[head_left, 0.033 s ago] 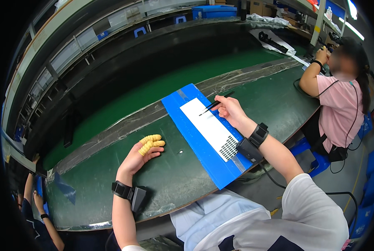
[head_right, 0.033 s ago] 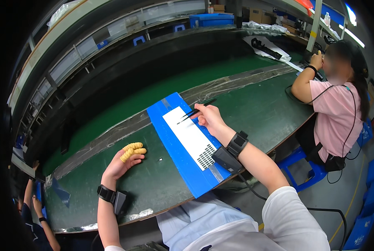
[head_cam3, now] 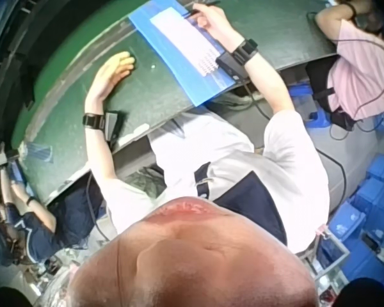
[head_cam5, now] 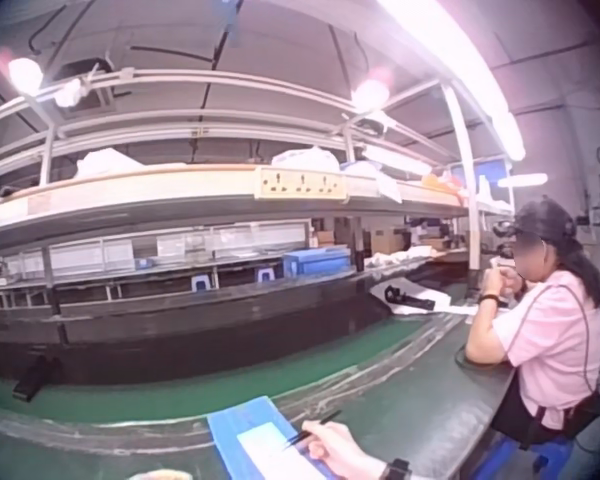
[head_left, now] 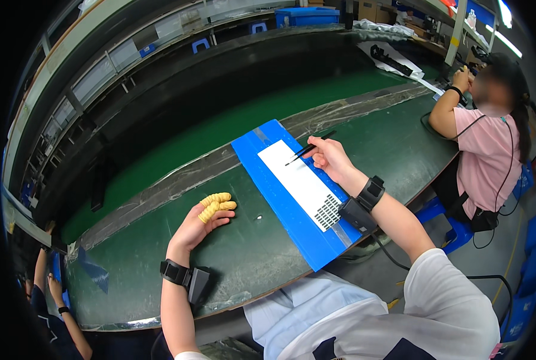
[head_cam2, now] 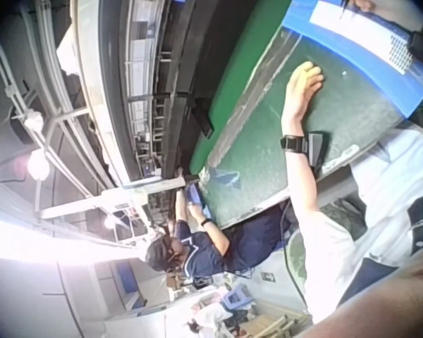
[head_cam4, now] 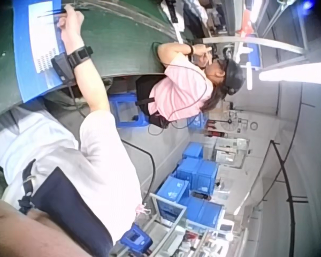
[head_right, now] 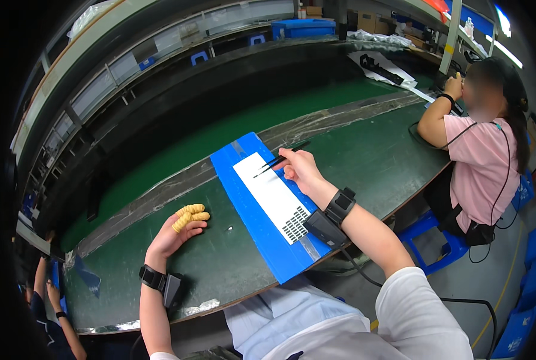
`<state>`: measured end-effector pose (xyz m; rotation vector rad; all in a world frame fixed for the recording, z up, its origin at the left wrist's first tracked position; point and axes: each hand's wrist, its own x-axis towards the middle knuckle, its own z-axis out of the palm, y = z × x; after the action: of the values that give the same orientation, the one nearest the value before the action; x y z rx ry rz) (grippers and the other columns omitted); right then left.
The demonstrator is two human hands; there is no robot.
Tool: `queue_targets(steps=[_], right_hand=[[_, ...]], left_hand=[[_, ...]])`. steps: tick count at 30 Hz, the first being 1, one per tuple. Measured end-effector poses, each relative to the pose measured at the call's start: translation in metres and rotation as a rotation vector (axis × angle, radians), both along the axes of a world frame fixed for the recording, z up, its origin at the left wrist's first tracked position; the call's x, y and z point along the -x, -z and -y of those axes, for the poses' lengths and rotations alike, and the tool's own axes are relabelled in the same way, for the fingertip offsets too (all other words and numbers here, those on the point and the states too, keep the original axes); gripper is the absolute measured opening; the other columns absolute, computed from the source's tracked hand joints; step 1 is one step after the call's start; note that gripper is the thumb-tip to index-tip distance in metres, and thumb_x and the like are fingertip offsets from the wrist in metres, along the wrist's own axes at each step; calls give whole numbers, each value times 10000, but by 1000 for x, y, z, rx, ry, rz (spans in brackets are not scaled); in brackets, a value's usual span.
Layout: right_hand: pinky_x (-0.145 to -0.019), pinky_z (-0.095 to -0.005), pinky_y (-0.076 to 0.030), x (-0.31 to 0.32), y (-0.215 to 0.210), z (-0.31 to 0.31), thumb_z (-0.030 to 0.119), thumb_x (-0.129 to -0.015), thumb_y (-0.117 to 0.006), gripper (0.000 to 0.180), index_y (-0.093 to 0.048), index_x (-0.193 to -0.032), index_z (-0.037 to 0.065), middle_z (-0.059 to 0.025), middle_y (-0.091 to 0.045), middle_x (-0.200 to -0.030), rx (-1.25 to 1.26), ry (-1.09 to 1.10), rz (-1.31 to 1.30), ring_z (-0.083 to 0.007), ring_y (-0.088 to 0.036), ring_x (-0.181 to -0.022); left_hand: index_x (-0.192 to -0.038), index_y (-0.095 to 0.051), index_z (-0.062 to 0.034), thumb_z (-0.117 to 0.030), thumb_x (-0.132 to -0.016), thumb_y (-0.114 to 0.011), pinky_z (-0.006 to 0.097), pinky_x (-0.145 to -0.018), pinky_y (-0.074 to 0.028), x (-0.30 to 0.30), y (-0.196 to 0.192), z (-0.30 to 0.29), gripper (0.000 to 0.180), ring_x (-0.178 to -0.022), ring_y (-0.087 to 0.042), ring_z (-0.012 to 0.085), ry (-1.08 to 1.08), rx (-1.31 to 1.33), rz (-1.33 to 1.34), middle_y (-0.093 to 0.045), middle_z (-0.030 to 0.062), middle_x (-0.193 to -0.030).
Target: Assembling small components into a black plastic housing on an electronics production line.
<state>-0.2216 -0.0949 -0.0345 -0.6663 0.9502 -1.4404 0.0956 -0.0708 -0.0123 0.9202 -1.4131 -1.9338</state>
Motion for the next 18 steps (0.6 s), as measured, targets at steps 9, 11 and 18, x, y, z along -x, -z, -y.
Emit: queue_targets(steps=[9, 11, 18], right_hand=[[-371, -188, -284, -4, 1, 3, 155, -775, -540, 184, -432, -797, 7, -176, -550, -640, -1, -10, -14, -40, -323, -370], [-367, -186, -283, 0, 2, 3, 149, -777, -534, 175, -443, -803, 2, -176, -548, -644, 8, -10, -2, -38, -326, -368], [-385, -183, -277, -4, -2, -2, 167, -789, -512, 198, -456, -844, -15, -143, -513, -661, -3, -19, -46, -33, -313, -390]], left_hand=[[-1159, -361, -3, -178, -844, -432, 263, -808, -412, -2, 0, -1, 368, -932, -506, 178, -14, 20, 15, -479, 108, -1079], [-1161, -356, -1, -186, -846, -427, 265, -814, -408, -1, 0, -1, 373, -939, -503, 177, -23, 21, 11, -475, 109, -1084], [-1166, -344, 11, -266, -850, -409, 261, -821, -405, -6, 5, -1, 426, -956, -498, 177, 39, 109, 36, -478, 121, -1075]])
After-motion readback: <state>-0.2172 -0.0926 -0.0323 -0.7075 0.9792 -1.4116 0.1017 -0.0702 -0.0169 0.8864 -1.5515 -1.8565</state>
